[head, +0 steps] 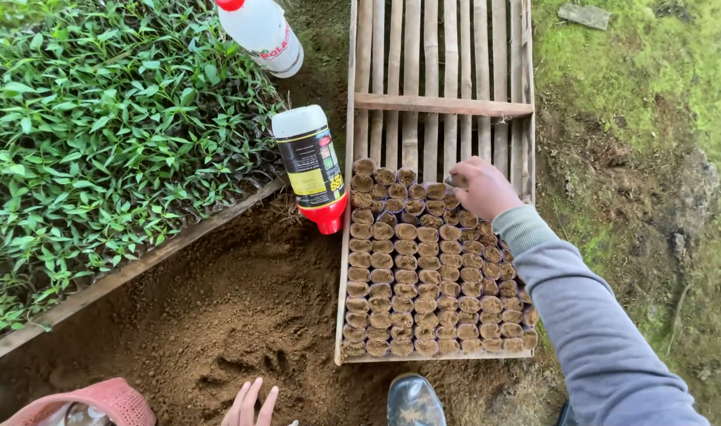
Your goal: The person fills small plastic seedling pots with soil from a pile on the ground. They open a small packet, place a seed inside each pot, cover it with soil, and then place the filled pots into a wooden tray.
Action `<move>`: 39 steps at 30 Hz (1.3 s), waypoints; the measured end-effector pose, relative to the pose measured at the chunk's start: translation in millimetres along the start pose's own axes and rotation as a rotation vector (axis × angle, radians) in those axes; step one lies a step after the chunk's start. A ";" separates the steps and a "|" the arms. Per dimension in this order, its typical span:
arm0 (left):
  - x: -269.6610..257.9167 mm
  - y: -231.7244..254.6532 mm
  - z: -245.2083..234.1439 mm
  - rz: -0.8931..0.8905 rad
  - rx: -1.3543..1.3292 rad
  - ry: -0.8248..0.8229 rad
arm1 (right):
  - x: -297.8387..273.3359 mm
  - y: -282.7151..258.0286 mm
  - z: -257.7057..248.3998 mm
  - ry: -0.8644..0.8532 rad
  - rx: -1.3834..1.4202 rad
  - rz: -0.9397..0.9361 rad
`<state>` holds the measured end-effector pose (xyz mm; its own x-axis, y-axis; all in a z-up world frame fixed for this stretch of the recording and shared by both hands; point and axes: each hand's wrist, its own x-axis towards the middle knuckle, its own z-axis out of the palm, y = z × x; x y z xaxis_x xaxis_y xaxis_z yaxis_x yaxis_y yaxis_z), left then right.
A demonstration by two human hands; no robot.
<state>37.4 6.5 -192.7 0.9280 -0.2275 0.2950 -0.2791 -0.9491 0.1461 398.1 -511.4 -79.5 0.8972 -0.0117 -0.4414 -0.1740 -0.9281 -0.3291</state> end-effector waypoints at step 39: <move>-14.9 -5.9 -5.5 -0.123 -0.080 -0.123 | -25.6 25.6 24.7 0.070 -0.066 -0.133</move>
<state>23.9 16.7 -192.8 0.9781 -0.1405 0.1537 -0.1761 -0.9522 0.2498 360.7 -525.6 -97.3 0.9371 0.0890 -0.3375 -0.0268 -0.9457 -0.3238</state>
